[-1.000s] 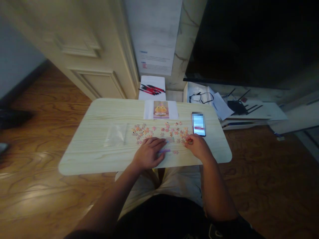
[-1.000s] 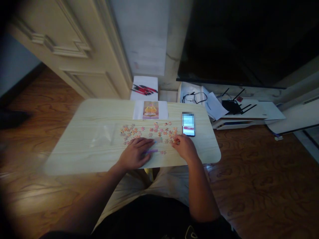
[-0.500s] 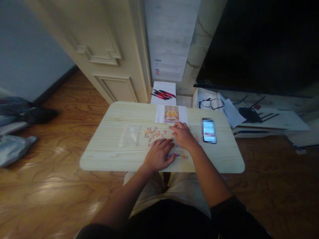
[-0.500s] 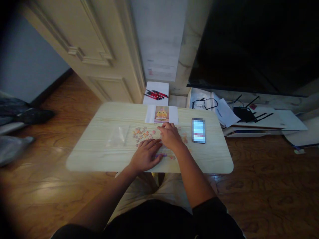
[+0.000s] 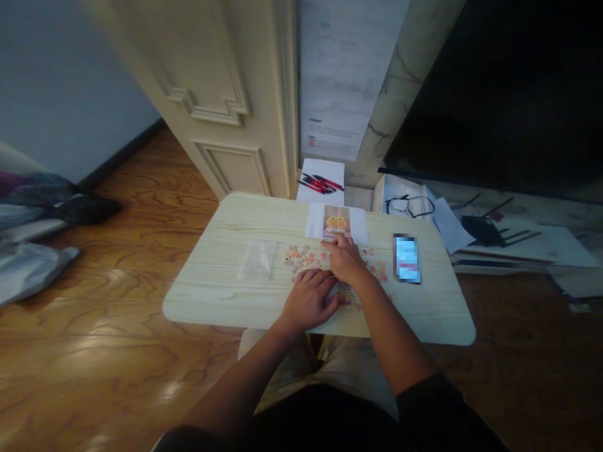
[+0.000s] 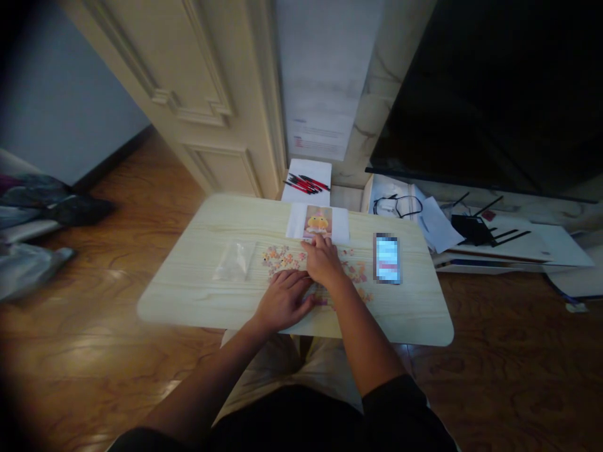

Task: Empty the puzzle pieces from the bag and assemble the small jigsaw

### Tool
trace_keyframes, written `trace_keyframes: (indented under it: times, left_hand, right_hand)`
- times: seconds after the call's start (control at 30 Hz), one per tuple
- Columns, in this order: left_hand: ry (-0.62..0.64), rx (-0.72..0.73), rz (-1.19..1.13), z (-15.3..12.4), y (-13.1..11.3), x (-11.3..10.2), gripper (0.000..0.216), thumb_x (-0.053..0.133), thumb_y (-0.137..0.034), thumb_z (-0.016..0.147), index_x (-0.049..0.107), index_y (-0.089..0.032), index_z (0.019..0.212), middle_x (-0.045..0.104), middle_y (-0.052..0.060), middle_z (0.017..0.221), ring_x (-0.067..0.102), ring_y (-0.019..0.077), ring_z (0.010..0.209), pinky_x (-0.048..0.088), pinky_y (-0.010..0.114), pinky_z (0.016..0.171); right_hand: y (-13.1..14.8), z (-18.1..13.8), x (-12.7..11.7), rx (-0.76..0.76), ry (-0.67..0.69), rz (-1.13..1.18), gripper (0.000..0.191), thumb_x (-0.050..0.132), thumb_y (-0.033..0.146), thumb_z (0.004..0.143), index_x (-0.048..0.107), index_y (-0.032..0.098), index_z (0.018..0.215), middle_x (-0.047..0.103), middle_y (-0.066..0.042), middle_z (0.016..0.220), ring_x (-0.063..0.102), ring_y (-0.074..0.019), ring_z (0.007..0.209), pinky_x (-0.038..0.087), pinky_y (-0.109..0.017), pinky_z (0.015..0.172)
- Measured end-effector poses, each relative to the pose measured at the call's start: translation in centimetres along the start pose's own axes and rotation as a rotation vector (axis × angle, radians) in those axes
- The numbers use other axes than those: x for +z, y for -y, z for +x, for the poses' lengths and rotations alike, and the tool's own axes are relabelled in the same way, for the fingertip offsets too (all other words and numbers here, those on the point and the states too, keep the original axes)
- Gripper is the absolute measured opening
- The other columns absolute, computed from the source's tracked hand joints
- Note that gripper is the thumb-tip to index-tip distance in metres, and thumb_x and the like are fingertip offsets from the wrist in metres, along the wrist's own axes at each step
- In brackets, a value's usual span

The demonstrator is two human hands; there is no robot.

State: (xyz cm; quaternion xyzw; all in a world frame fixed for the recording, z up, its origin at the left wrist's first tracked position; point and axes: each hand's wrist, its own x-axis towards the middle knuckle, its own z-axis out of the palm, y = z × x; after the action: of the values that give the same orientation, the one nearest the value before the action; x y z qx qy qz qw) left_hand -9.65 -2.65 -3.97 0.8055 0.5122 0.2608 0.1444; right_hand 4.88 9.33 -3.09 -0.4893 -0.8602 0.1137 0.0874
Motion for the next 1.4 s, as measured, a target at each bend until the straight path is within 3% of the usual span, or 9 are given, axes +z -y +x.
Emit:
trace_keyframes:
  times: [0.2,0.43,0.57,0.7,0.87,1.0,1.13,1.27,1.4]
  left_hand:
    - [-0.036,-0.057,0.042,-0.1,0.3,0.6,0.038,0.058,-0.041,0.096,0.065,-0.025,0.13,0.065,0.009,0.135,0.056,0.0316,0.125,0.043,0.052,0.107]
    - [-0.096,-0.15,0.151,0.0,0.6,1.5,0.055,0.064,-0.042,0.091,0.057,-0.024,0.142,0.051,0.009,0.156,0.043,0.0357,0.145,0.031,0.057,0.122]
    - [-0.111,-0.155,0.173,0.0,0.7,1.6,0.049,0.063,-0.042,0.092,0.061,-0.022,0.136,0.053,0.01,0.154,0.045,0.0345,0.144,0.031,0.055,0.123]
    - [-0.149,-0.186,0.185,0.1,0.5,1.5,0.044,0.062,-0.043,0.093,0.064,-0.021,0.131,0.058,0.012,0.148,0.048,0.0335,0.142,0.03,0.055,0.124]
    - [-0.196,-0.251,0.22,0.2,0.3,1.7,0.045,0.064,-0.045,0.091,0.064,-0.021,0.129,0.057,0.012,0.15,0.048,0.0357,0.14,0.027,0.058,0.123]
    - [-0.232,-0.255,0.221,0.2,0.4,1.6,0.044,0.065,-0.043,0.09,0.064,-0.021,0.128,0.057,0.013,0.148,0.05,0.0361,0.138,0.029,0.059,0.121]
    - [-0.194,-0.189,0.163,0.0,0.5,1.0,0.032,0.061,-0.036,0.092,0.067,-0.022,0.12,0.066,0.011,0.134,0.057,0.0322,0.125,0.04,0.054,0.112]
    - [-0.05,0.036,0.055,-0.5,0.5,0.7,0.028,0.06,-0.032,0.092,0.07,-0.024,0.117,0.071,0.006,0.123,0.061,0.028,0.115,0.046,0.049,0.102]
    - [0.015,0.211,0.003,-0.8,0.6,0.9,0.027,0.057,-0.028,0.094,0.072,-0.024,0.116,0.073,0.005,0.122,0.063,0.0264,0.112,0.046,0.047,0.1]
  right_hand:
    - [0.4,-0.7,-0.3,0.028,0.022,-0.025,0.049,0.047,0.017,0.097,0.062,0.025,0.143,0.056,-0.013,0.13,0.049,-0.0303,0.116,0.042,-0.042,0.102]
    - [0.4,-3.5,-0.9,0.02,-0.046,0.074,0.043,0.051,0.015,0.096,0.069,0.027,0.133,0.062,-0.009,0.126,0.052,-0.0271,0.115,0.042,-0.041,0.105]
    - [-1.0,-5.4,-0.6,0.048,-0.127,0.129,0.04,0.053,0.013,0.094,0.071,0.021,0.129,0.064,-0.01,0.131,0.053,-0.0271,0.12,0.041,-0.041,0.11]
    - [-1.9,-6.5,0.0,0.045,-0.138,0.158,0.042,0.053,0.012,0.094,0.071,0.023,0.13,0.065,-0.009,0.135,0.052,-0.0268,0.127,0.04,-0.043,0.113]
    - [-1.0,-4.1,0.3,0.005,-0.167,0.148,0.035,0.054,0.015,0.098,0.073,0.023,0.126,0.067,-0.008,0.13,0.054,-0.0259,0.121,0.041,-0.041,0.111]
    - [0.1,-0.8,0.8,-0.017,-0.099,0.108,0.023,0.058,0.019,0.098,0.076,0.024,0.112,0.069,-0.009,0.12,0.056,-0.0257,0.116,0.044,-0.039,0.104]
    - [-0.3,0.4,0.7,0.0,-0.074,0.147,0.011,0.067,0.019,0.093,0.076,0.021,0.099,0.071,-0.008,0.112,0.059,-0.0242,0.111,0.045,-0.036,0.1]
    - [-2.2,-0.5,-0.7,0.096,-0.007,0.32,0.006,0.07,0.017,0.088,0.073,0.021,0.092,0.074,-0.002,0.093,0.065,-0.0181,0.087,0.047,-0.029,0.084]
    - [-3.5,-1.6,-2.2,0.14,-0.087,0.345,0.012,0.065,0.015,0.09,0.072,0.02,0.097,0.075,-0.003,0.098,0.064,-0.0161,0.085,0.047,-0.026,0.082]
